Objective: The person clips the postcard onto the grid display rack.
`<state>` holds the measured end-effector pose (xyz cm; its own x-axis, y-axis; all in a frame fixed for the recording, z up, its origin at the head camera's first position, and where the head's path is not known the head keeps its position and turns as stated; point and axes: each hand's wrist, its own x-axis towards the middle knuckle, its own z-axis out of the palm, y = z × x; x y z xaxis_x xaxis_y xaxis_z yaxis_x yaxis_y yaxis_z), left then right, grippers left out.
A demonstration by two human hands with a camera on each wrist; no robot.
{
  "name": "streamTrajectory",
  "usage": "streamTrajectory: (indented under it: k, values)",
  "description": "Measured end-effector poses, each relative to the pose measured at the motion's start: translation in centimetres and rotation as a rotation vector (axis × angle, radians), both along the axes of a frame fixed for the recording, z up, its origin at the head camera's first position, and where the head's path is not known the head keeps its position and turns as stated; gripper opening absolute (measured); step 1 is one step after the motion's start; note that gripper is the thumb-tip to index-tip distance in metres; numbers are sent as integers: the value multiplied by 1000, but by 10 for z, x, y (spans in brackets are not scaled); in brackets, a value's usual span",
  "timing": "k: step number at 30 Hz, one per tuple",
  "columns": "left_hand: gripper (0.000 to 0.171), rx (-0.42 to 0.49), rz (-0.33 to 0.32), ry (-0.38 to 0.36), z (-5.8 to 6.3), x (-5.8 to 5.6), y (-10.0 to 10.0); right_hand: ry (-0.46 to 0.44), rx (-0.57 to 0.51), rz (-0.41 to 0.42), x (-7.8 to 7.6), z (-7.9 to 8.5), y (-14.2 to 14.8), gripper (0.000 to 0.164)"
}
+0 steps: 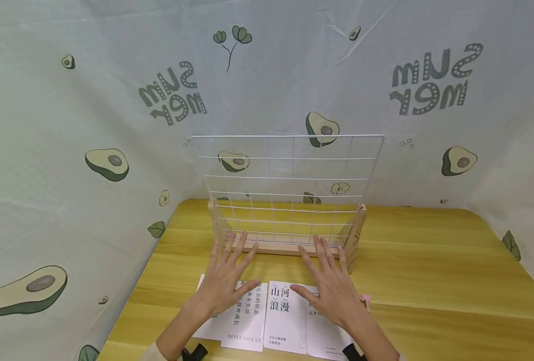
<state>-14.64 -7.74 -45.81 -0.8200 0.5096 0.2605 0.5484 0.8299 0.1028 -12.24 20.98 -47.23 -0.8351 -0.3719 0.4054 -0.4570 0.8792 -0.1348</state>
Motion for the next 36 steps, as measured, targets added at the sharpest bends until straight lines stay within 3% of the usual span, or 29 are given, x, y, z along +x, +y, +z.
streamTrajectory:
  k: [11, 21, 24, 29, 36]
  values:
    - [80, -19, -60, -62, -3, 3, 21, 30, -25, -3, 9, -1, 13, 84]
    - [78, -69, -124, -63, -5, 6, 48, -29, -112, -34, 20, -1, 29, 74]
    - [76, -84, -147, -58, -6, 7, 57, -26, -184, -40, 23, -1, 37, 68]
    - [74, -80, -191, -121, -10, 7, 70, -4, -322, -18, 29, -1, 52, 62]
    - [76, -80, -206, -205, -17, 4, 87, 61, -367, -18, 36, -10, 74, 65]
